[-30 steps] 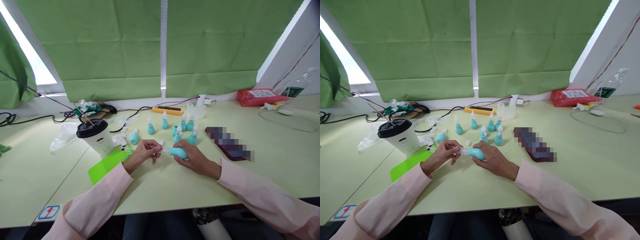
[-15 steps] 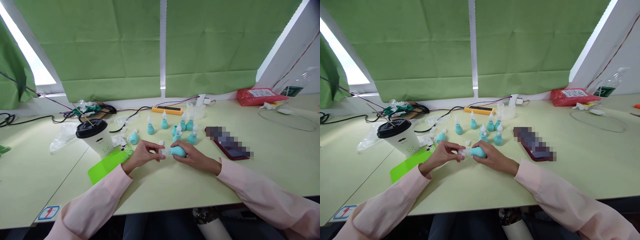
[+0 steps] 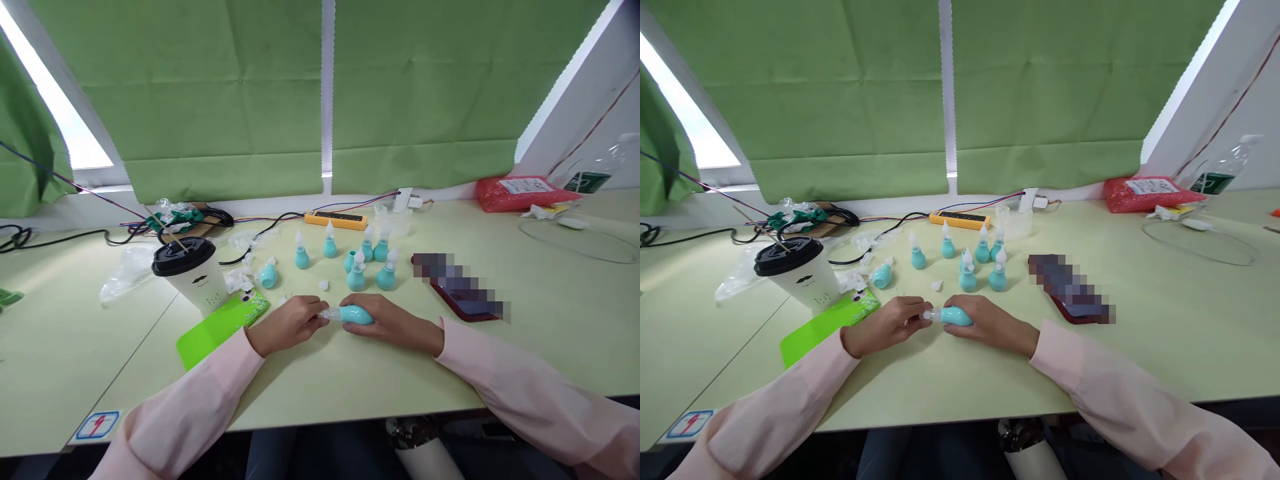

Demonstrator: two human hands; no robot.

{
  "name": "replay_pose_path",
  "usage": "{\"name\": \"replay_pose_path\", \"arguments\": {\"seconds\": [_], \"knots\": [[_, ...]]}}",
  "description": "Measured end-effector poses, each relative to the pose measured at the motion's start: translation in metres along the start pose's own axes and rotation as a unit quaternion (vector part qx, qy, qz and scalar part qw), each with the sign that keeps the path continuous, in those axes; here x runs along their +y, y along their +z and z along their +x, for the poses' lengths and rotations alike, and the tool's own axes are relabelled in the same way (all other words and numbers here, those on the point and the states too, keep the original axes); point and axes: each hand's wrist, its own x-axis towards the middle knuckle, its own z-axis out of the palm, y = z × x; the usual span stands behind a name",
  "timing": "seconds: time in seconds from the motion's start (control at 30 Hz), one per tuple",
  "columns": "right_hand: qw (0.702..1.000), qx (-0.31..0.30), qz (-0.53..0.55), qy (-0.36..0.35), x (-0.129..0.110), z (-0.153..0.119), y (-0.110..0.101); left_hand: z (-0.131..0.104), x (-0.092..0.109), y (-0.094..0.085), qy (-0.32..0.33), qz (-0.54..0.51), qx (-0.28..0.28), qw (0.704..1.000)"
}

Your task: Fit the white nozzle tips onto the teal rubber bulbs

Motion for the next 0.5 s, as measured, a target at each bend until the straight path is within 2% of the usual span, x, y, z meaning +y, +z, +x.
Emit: {"name": "replay_pose_path", "arguments": {"seconds": [0.13,0.2,0.33,0.4,0.5], "knots": [[0.995,-0.002,-0.099,-0.016,-0.002,-0.001,0.006,0.001,-0.002,-0.003,-0.018,-0.041,-0.044,0.998],[0.992,-0.004,-0.121,-0.024,-0.003,-0.002,0.007,0.0,-0.004,-0.004,-0.051,-0.099,-0.066,0.992],[0.998,0.01,-0.055,-0.035,-0.005,-0.003,0.006,0.0,-0.01,-0.002,-0.12,-0.248,-0.115,0.955],[0.999,0.02,-0.021,-0.03,-0.005,-0.002,0.006,0.0,-0.011,0.0,-0.128,-0.273,-0.106,0.948],[0.999,0.045,-0.002,-0.021,-0.005,-0.001,0.007,0.001,-0.007,0.002,-0.125,-0.246,-0.062,0.959]]}}
